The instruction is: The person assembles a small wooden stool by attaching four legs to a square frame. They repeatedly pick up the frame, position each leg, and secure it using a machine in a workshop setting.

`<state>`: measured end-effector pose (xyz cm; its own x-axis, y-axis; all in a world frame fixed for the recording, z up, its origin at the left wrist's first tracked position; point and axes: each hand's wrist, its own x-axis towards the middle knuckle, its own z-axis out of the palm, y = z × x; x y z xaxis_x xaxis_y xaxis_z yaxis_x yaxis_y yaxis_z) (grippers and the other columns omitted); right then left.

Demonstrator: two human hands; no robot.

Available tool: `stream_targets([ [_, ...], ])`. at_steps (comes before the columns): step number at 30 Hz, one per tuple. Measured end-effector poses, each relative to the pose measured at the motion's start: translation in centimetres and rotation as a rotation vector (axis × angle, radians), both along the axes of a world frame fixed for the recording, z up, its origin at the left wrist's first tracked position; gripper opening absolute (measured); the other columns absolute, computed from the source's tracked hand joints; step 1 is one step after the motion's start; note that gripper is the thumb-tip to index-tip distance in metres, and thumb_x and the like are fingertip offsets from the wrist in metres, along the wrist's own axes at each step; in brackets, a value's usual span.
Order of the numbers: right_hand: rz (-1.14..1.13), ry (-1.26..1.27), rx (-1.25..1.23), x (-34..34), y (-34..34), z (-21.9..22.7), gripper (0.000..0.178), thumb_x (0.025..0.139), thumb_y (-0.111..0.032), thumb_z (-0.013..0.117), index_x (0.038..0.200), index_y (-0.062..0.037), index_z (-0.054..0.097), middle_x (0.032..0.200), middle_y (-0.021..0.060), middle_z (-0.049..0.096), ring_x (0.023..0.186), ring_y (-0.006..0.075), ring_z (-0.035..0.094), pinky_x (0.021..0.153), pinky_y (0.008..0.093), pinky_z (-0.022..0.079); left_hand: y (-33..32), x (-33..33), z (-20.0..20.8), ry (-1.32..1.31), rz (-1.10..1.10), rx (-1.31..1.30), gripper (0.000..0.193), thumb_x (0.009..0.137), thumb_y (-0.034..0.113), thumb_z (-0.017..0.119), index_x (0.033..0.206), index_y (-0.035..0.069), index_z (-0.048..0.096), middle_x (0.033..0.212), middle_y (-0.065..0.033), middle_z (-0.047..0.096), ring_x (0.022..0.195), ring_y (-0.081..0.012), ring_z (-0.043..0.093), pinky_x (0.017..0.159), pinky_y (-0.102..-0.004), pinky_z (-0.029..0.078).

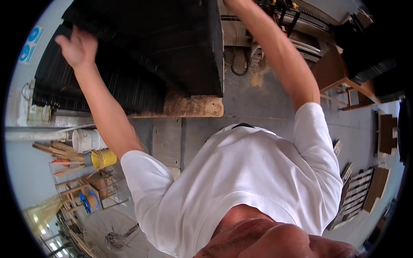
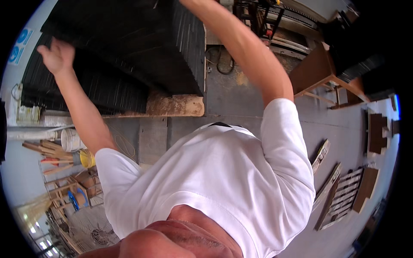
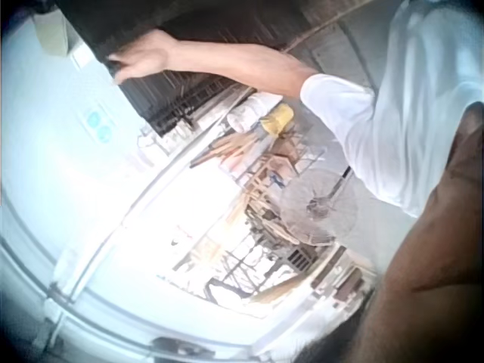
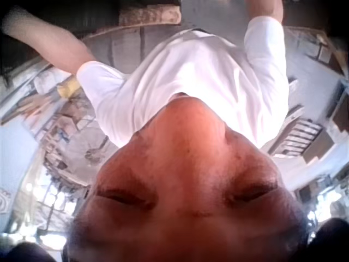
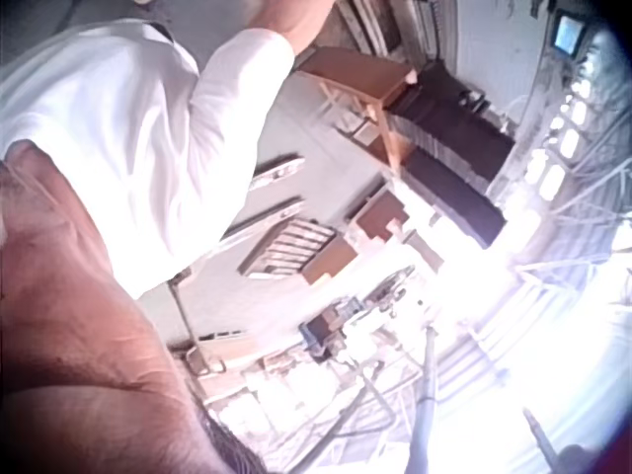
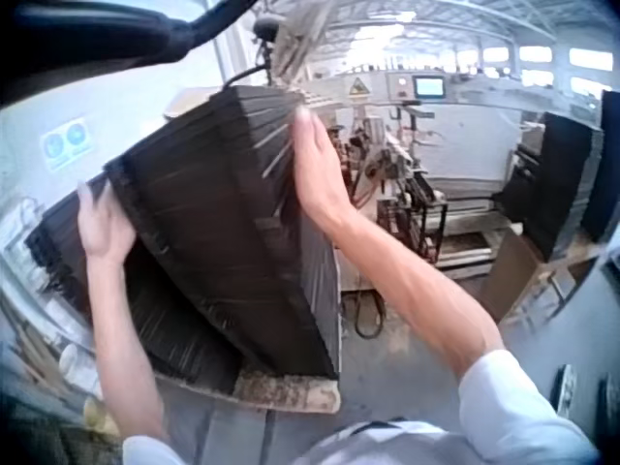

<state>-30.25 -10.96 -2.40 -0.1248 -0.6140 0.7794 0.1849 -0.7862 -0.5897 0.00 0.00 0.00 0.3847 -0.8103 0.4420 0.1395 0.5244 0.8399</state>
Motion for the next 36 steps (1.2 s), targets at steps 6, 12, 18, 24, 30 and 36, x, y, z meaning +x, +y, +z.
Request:
stream_targets([
  [6, 0.128, 0.237, 0.805, -4.0, -2.0, -22.7, 0.099, 0.085, -0.073, 0.040, 0.140, 0.0089, 0.034, 0.141, 0.0284, 0.039, 0.135, 0.0339, 0.035, 0.110, 0.0409, 0.027, -3.6, 2.9, -17.3, 0.258, -0.225, 0.432, 0.071, 0.092, 0.059, 0.043, 0.139, 0.006, 0.040, 0.142, -0.0103, 0.043, 0.130, -0.0294, 0.039, 0.110, -0.0440, 0.031],
  [12, 0.303, 0.245, 1.213, -0.2, 0.0, -25.6, 0.101, 0.083, -0.078, 0.035, 0.144, 0.0020, 0.030, 0.149, 0.0207, 0.032, 0.138, 0.0350, 0.028, 0.111, 0.0462, 0.025, -4.2, 2.0, -24.0, 0.380, -0.233, 0.667, 0.056, 0.095, 0.044, 0.046, 0.137, 0.007, 0.045, 0.137, -0.0116, 0.049, 0.126, -0.0307, 0.045, 0.106, -0.0479, 0.037],
  [18, 0.757, -0.188, 1.169, 2.7, -1.7, -28.8, 0.087, 0.087, -0.075, 0.033, 0.141, -0.0083, 0.041, 0.137, 0.0143, 0.050, 0.120, 0.0274, 0.051, 0.101, 0.0402, 0.041, -3.7, 0.7, -24.6, 0.422, -0.359, 0.553, 0.051, 0.096, 0.042, 0.043, 0.133, 0.006, 0.049, 0.136, -0.0120, 0.050, 0.124, -0.0305, 0.046, 0.106, -0.0463, 0.036],
  [24, 0.622, -0.100, 1.181, 1.3, 0.3, -25.7, 0.062, 0.094, -0.055, 0.038, 0.128, -0.0049, 0.051, 0.118, 0.0108, 0.058, 0.105, 0.0225, 0.057, 0.088, 0.0385, 0.049, -1.3, -1.5, -24.9, 0.394, -0.377, 0.408, 0.054, 0.096, 0.043, 0.043, 0.135, 0.006, 0.046, 0.137, -0.0114, 0.049, 0.125, -0.0297, 0.046, 0.108, -0.0449, 0.035],
  [30, 0.678, -0.189, 1.194, 1.8, 1.7, -22.0, 0.076, 0.090, -0.068, 0.038, 0.135, -0.0073, 0.047, 0.129, 0.0146, 0.054, 0.115, 0.0284, 0.053, 0.098, 0.0437, 0.044, -0.3, -1.7, -24.6, 0.491, -0.392, 0.492, 0.053, 0.098, 0.041, 0.042, 0.135, 0.002, 0.045, 0.138, -0.0105, 0.048, 0.124, -0.0271, 0.046, 0.106, -0.0403, 0.038],
  [36, 0.660, -0.203, 1.161, 1.0, 1.0, -22.0, 0.075, 0.091, -0.068, 0.038, 0.134, -0.0071, 0.047, 0.128, 0.0144, 0.055, 0.114, 0.0281, 0.054, 0.097, 0.0431, 0.044, 0.1, -2.9, -24.2, 0.446, -0.423, 0.412, 0.055, 0.099, 0.041, 0.041, 0.136, 0.001, 0.043, 0.138, -0.0112, 0.048, 0.125, -0.0270, 0.045, 0.106, -0.0386, 0.038],
])
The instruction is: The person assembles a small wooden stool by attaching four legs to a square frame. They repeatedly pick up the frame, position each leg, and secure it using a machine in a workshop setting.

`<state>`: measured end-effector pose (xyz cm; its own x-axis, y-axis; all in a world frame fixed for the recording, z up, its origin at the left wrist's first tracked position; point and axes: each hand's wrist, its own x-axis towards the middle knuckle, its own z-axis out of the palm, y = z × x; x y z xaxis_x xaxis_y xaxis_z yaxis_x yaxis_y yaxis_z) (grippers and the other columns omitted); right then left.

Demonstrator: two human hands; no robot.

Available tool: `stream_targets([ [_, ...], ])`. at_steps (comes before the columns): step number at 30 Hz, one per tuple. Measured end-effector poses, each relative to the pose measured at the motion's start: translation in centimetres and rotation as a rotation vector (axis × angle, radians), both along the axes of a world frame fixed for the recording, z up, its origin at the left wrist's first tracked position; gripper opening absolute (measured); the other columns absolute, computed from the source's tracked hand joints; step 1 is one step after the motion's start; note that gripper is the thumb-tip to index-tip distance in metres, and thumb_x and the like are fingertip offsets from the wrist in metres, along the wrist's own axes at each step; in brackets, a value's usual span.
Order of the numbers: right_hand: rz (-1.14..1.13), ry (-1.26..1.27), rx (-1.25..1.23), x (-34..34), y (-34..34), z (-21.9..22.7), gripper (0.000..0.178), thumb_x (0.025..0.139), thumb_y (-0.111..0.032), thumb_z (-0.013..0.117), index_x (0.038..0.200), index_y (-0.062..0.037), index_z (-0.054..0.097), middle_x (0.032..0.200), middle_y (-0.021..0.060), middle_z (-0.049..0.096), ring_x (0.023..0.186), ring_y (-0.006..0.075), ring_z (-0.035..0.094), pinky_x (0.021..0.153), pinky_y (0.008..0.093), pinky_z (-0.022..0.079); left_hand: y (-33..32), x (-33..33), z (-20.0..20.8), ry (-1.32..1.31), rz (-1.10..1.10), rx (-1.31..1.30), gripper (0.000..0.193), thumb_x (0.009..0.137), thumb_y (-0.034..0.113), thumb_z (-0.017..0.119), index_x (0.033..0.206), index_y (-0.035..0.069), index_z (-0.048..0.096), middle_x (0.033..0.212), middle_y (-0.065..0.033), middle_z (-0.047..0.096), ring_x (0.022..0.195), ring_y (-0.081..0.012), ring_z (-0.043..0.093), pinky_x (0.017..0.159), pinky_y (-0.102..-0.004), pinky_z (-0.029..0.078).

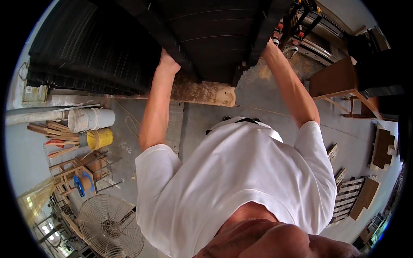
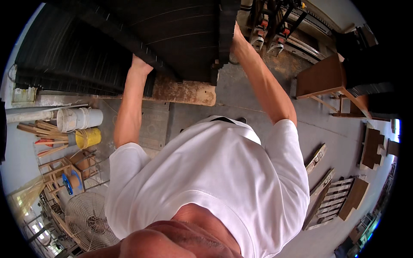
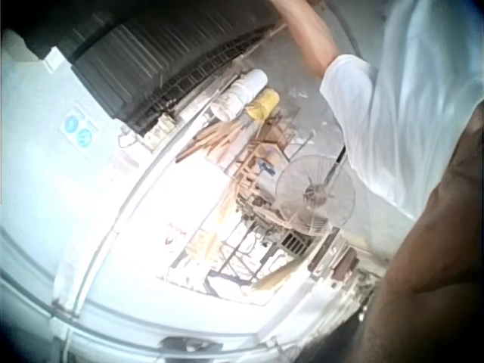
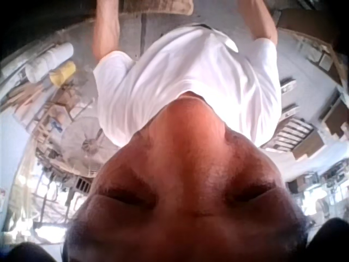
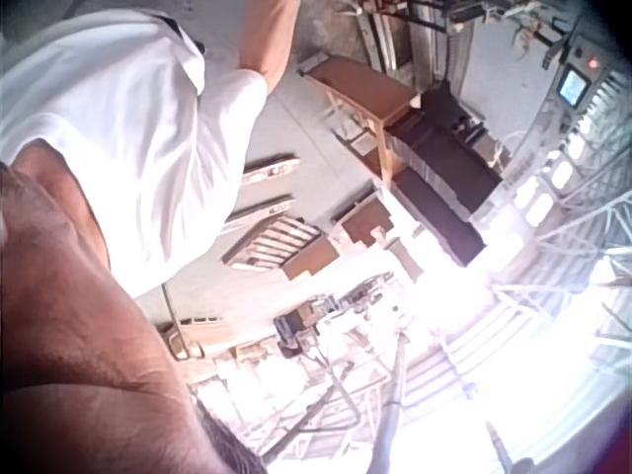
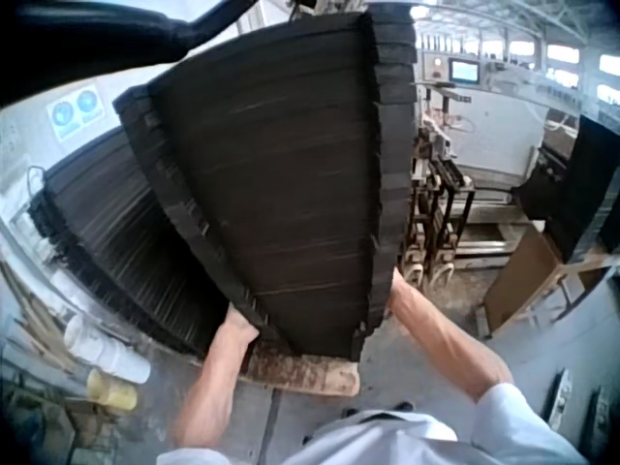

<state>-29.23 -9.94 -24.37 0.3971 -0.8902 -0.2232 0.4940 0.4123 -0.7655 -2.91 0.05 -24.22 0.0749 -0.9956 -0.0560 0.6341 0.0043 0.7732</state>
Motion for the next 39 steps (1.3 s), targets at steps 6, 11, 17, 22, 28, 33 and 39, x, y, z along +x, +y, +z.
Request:
stream_targets([
  [6, -0.038, -0.008, 0.006, -1.8, -0.4, -1.1, 0.075, 0.091, -0.067, 0.038, 0.134, -0.0069, 0.047, 0.127, 0.0143, 0.055, 0.113, 0.0279, 0.054, 0.097, 0.0425, 0.045, 2.0, -2.2, 1.1, 0.028, 0.093, 0.113, 0.056, 0.099, 0.041, 0.041, 0.138, 0.002, 0.040, 0.139, -0.0114, 0.047, 0.126, -0.0266, 0.044, 0.108, -0.0393, 0.037],
  [11, -0.068, -0.035, 0.013, -2.9, -0.2, -2.0, 0.075, 0.091, -0.067, 0.038, 0.133, -0.0068, 0.048, 0.126, 0.0143, 0.055, 0.112, 0.0276, 0.055, 0.096, 0.0420, 0.045, 4.1, -3.1, -0.1, 0.005, 0.118, 0.122, 0.057, 0.099, 0.041, 0.041, 0.141, 0.003, 0.035, 0.144, -0.0103, 0.040, 0.130, -0.0270, 0.040, 0.110, -0.0405, 0.034],
  [17, -0.090, -0.089, 0.001, -2.7, -2.8, -2.1, 0.074, 0.091, -0.067, 0.038, 0.133, -0.0066, 0.048, 0.125, 0.0142, 0.056, 0.111, 0.0274, 0.056, 0.096, 0.0415, 0.046, 4.3, -2.2, 0.1, 0.023, 0.046, 0.241, 0.054, 0.099, 0.041, 0.036, 0.141, 0.008, 0.038, 0.147, -0.0105, 0.038, 0.132, -0.0302, 0.038, 0.113, -0.0465, 0.028],
  [22, -0.100, -0.134, -0.018, -2.7, -3.4, -1.3, 0.074, 0.091, -0.067, 0.038, 0.132, -0.0064, 0.048, 0.124, 0.0141, 0.056, 0.110, 0.0272, 0.056, 0.095, 0.0410, 0.046, 3.4, -3.1, 1.1, 0.117, 0.046, 0.155, 0.052, 0.099, 0.041, 0.037, 0.139, 0.009, 0.041, 0.144, -0.0090, 0.042, 0.131, -0.0291, 0.039, 0.113, -0.0460, 0.029],
  [28, -0.168, -0.181, -0.023, -6.4, -0.4, -0.8, 0.073, 0.091, -0.066, 0.038, 0.132, -0.0062, 0.048, 0.123, 0.0140, 0.057, 0.109, 0.0269, 0.057, 0.094, 0.0404, 0.047, 3.5, -4.2, 1.3, 0.048, 0.063, 0.105, 0.051, 0.098, 0.039, 0.040, 0.139, 0.008, 0.041, 0.142, -0.0105, 0.043, 0.130, -0.0290, 0.040, 0.112, -0.0446, 0.030],
  [33, -0.272, -0.203, -0.079, -10.8, 1.0, 0.4, 0.073, 0.092, -0.066, 0.038, 0.132, -0.0061, 0.048, 0.123, 0.0139, 0.057, 0.108, 0.0267, 0.057, 0.094, 0.0399, 0.047, 3.8, -6.2, 3.9, -0.087, -0.032, 0.056, 0.051, 0.097, 0.038, 0.047, 0.136, 0.006, 0.043, 0.139, -0.0101, 0.046, 0.126, -0.0281, 0.045, 0.109, -0.0432, 0.036],
  [39, -0.509, -0.246, -0.084, -21.3, 8.4, -1.8, 0.073, 0.092, -0.066, 0.038, 0.131, -0.0059, 0.049, 0.121, 0.0138, 0.058, 0.107, 0.0264, 0.058, 0.093, 0.0393, 0.048, 4.7, -14.7, 6.1, -0.049, -0.129, 0.239, 0.050, 0.097, 0.037, 0.046, 0.137, 0.007, 0.043, 0.140, -0.0096, 0.045, 0.126, -0.0278, 0.045, 0.108, -0.0432, 0.036],
])
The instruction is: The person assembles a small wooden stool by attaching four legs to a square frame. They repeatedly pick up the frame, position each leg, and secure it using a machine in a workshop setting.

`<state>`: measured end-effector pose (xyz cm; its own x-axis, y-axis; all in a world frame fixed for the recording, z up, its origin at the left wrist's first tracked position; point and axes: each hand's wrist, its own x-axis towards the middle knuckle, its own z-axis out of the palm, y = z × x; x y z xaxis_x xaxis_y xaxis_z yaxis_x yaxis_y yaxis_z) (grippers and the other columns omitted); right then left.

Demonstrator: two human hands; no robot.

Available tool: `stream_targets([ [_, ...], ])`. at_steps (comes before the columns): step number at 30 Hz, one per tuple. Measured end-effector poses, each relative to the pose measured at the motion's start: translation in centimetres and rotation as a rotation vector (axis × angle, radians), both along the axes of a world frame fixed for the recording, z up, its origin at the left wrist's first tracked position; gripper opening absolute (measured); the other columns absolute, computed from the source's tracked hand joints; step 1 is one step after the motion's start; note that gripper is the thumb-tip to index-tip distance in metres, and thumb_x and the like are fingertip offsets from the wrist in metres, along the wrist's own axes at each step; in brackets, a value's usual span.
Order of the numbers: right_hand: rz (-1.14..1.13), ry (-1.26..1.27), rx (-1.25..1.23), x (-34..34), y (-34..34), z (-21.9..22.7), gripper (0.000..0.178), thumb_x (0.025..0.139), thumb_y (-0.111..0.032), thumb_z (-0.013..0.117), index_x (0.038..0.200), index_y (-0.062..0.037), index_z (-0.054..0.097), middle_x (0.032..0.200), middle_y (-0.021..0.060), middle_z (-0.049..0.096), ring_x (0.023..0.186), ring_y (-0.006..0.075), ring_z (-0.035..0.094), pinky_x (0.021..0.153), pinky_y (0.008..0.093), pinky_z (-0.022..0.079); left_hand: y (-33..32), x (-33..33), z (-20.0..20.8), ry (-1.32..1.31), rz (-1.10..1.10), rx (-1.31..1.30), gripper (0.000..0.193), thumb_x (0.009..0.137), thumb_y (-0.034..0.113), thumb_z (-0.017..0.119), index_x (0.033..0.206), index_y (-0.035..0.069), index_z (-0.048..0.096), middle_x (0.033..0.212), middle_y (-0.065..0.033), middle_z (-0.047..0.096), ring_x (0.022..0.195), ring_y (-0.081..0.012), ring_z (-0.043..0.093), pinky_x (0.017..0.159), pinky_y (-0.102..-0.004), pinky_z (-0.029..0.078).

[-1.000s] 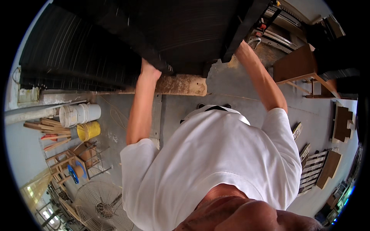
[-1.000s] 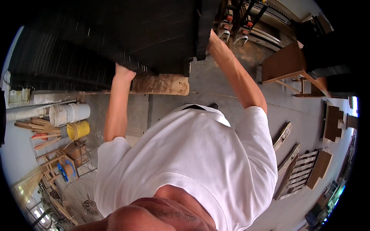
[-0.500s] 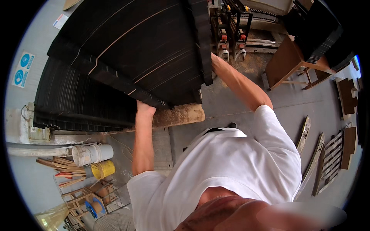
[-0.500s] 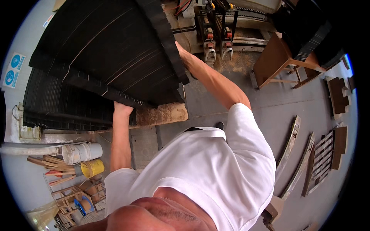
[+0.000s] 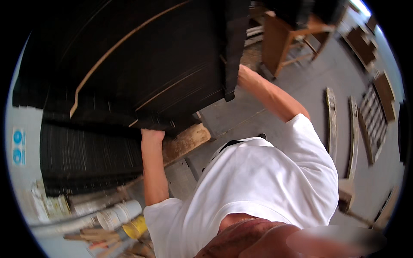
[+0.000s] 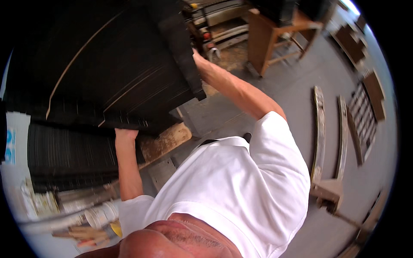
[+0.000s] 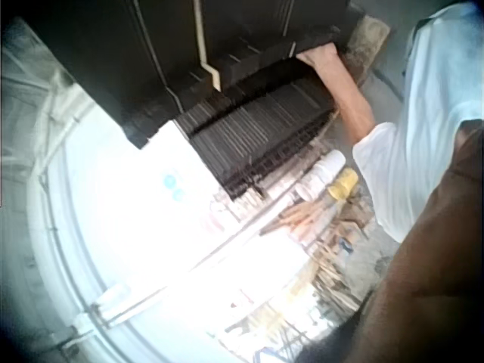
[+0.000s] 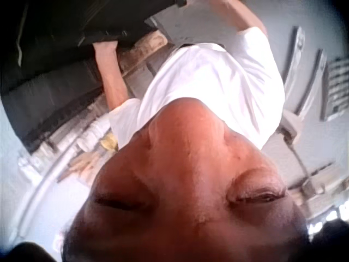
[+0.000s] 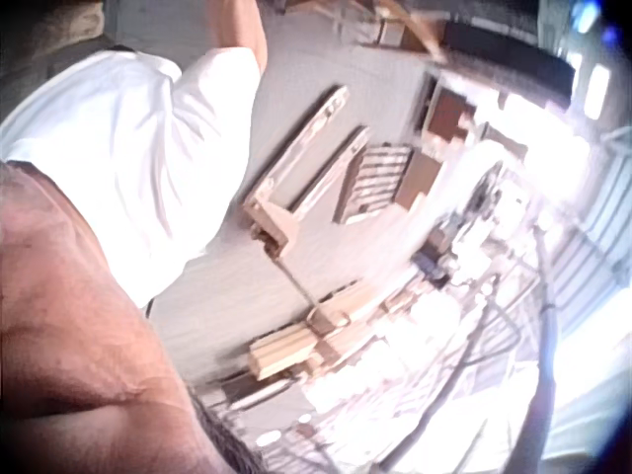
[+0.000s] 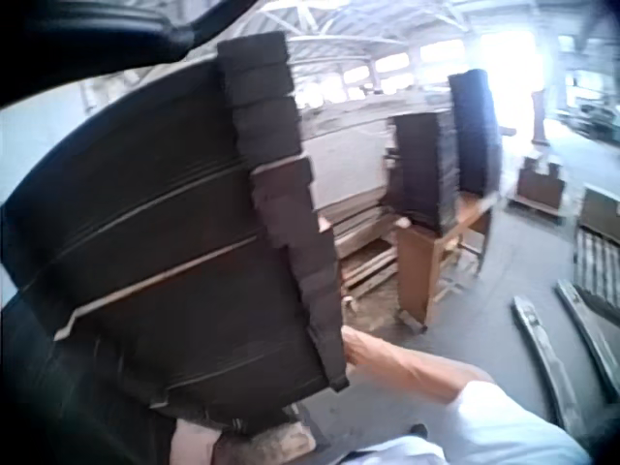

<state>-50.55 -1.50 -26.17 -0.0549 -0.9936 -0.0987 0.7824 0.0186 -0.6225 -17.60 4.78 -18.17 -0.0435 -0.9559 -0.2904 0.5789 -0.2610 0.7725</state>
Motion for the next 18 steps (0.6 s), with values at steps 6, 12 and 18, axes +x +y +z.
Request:
stream_targets([
  [6, -0.248, -0.049, 0.049, -10.6, 9.0, -3.3, 0.072, 0.092, -0.065, 0.038, 0.131, -0.0057, 0.049, 0.120, 0.0137, 0.058, 0.106, 0.0261, 0.058, 0.093, 0.0387, 0.048, -0.8, -9.4, -5.4, -0.063, -0.272, -0.038, 0.057, 0.097, 0.047, 0.039, 0.140, 0.011, 0.041, 0.144, -0.0106, 0.041, 0.130, -0.0306, 0.040, 0.110, -0.0465, 0.032],
  [12, -0.469, -0.048, 0.088, -23.3, 17.5, -5.6, 0.072, 0.092, -0.065, 0.037, 0.130, -0.0055, 0.049, 0.119, 0.0136, 0.059, 0.105, 0.0259, 0.059, 0.092, 0.0381, 0.049, 1.0, -25.4, -9.6, 0.036, -0.471, 0.163, 0.057, 0.095, 0.045, 0.048, 0.140, 0.012, 0.039, 0.142, -0.0097, 0.043, 0.127, -0.0288, 0.043, 0.108, -0.0451, 0.036],
  [18, -0.612, -0.020, 0.123, -35.7, 22.7, -6.2, 0.071, 0.092, -0.065, 0.037, 0.130, -0.0053, 0.049, 0.118, 0.0135, 0.059, 0.104, 0.0256, 0.059, 0.091, 0.0376, 0.049, 1.0, -40.6, -15.2, 0.005, -0.764, -0.001, 0.055, 0.096, 0.047, 0.046, 0.137, 0.011, 0.044, 0.133, -0.0098, 0.051, 0.117, -0.0278, 0.051, 0.099, -0.0427, 0.043],
])
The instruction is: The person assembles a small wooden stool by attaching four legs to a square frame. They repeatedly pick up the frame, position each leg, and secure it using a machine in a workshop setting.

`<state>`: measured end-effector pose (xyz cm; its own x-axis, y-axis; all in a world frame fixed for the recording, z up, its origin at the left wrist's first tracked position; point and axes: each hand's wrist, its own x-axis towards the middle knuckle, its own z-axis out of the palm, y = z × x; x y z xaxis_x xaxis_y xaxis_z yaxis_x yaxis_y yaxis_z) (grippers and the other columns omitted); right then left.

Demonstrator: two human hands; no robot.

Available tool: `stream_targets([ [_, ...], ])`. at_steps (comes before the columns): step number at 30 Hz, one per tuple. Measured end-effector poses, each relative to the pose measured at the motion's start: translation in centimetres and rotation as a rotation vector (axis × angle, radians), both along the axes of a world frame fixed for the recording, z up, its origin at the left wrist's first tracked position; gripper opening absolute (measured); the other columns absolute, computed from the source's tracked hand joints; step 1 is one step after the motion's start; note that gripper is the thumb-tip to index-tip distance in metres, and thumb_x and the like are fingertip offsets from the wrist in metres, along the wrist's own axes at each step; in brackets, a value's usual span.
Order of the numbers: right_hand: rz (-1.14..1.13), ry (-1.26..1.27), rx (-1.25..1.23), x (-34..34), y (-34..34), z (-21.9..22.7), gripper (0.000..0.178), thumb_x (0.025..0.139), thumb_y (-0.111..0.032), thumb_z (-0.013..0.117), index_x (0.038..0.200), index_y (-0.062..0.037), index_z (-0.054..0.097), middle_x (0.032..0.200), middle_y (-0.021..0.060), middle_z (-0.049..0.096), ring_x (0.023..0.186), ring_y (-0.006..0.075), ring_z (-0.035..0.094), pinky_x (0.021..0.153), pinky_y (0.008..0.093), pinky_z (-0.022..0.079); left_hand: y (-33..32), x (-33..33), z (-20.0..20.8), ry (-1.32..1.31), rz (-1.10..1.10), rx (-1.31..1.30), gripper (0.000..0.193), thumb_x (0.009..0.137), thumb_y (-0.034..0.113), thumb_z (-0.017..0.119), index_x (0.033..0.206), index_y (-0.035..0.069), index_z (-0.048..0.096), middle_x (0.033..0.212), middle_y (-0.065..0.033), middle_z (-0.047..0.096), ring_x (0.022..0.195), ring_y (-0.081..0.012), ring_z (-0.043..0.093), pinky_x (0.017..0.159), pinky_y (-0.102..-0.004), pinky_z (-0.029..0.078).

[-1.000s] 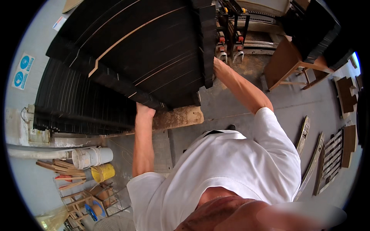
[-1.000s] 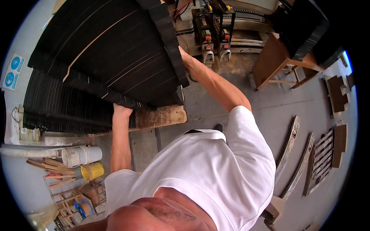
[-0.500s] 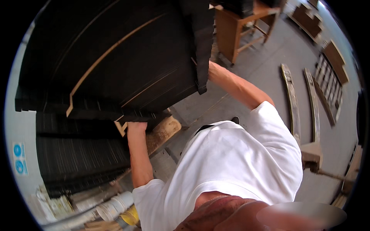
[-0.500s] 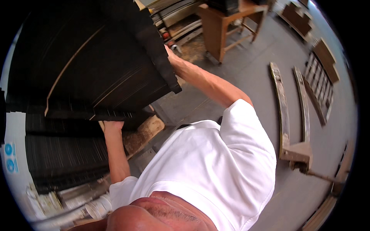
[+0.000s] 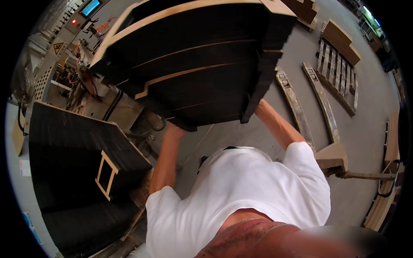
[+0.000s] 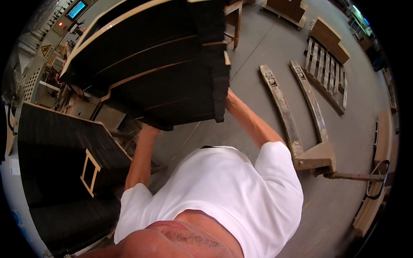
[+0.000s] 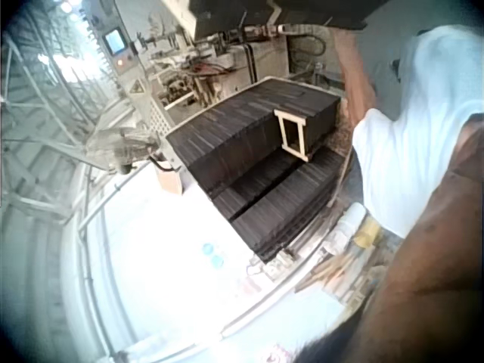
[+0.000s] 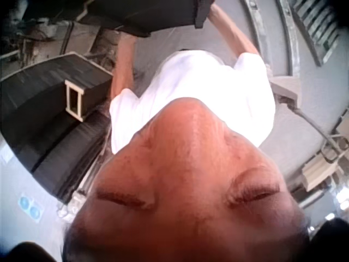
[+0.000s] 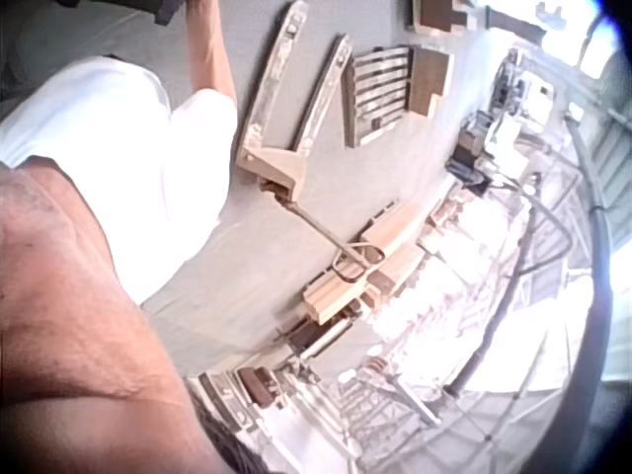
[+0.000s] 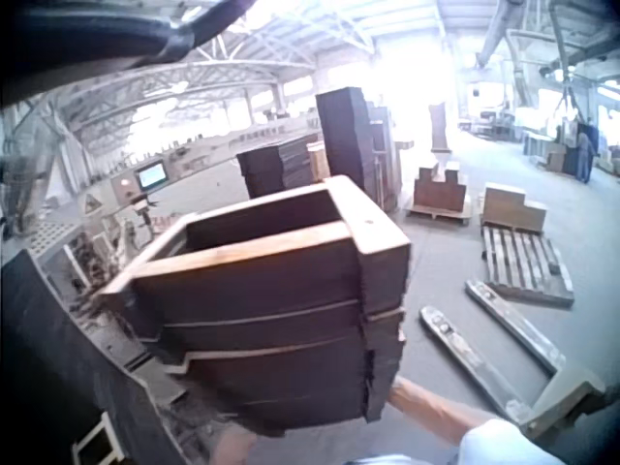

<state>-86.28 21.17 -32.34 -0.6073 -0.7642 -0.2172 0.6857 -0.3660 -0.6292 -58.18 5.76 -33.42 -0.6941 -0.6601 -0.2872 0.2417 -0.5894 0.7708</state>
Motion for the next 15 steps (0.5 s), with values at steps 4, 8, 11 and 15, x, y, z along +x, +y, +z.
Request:
stream_targets([
  [4, -0.077, 0.022, 0.032, -7.8, 1.7, -0.2, 0.071, 0.092, -0.065, 0.037, 0.129, -0.0052, 0.050, 0.118, 0.0134, 0.060, 0.103, 0.0254, 0.060, 0.091, 0.0372, 0.050, -1.1, -12.5, 0.0, 0.046, -0.112, -0.014, 0.054, 0.096, 0.047, 0.046, 0.137, 0.011, 0.044, 0.132, -0.0098, 0.052, 0.116, -0.0278, 0.051, 0.099, -0.0427, 0.043],
  [8, -0.141, 0.033, 0.042, -15.4, 1.4, -0.6, 0.071, 0.092, -0.064, 0.037, 0.129, -0.0050, 0.050, 0.117, 0.0133, 0.060, 0.103, 0.0252, 0.060, 0.090, 0.0368, 0.050, -3.7, -24.3, 0.1, 0.094, -0.185, -0.010, 0.054, 0.096, 0.046, 0.046, 0.136, 0.011, 0.044, 0.131, -0.0099, 0.052, 0.116, -0.0279, 0.052, 0.098, -0.0427, 0.044],
  [11, -0.185, 0.057, 0.061, -21.7, 0.0, -0.8, 0.071, 0.093, -0.064, 0.037, 0.129, -0.0049, 0.050, 0.116, 0.0133, 0.060, 0.102, 0.0251, 0.060, 0.090, 0.0365, 0.050, -6.5, -33.4, -0.2, 0.133, -0.220, -0.002, 0.054, 0.096, 0.046, 0.046, 0.136, 0.011, 0.045, 0.131, -0.0099, 0.052, 0.115, -0.0279, 0.052, 0.097, -0.0427, 0.044],
  [15, -0.215, 0.069, 0.098, -30.1, -2.7, -0.8, 0.070, 0.093, -0.064, 0.037, 0.128, -0.0048, 0.050, 0.116, 0.0132, 0.060, 0.101, 0.0249, 0.061, 0.090, 0.0361, 0.050, -10.4, -43.6, -1.3, 0.145, -0.235, 0.033, 0.054, 0.096, 0.046, 0.046, 0.136, 0.011, 0.045, 0.130, -0.0100, 0.053, 0.114, -0.0279, 0.052, 0.097, -0.0427, 0.044],
])
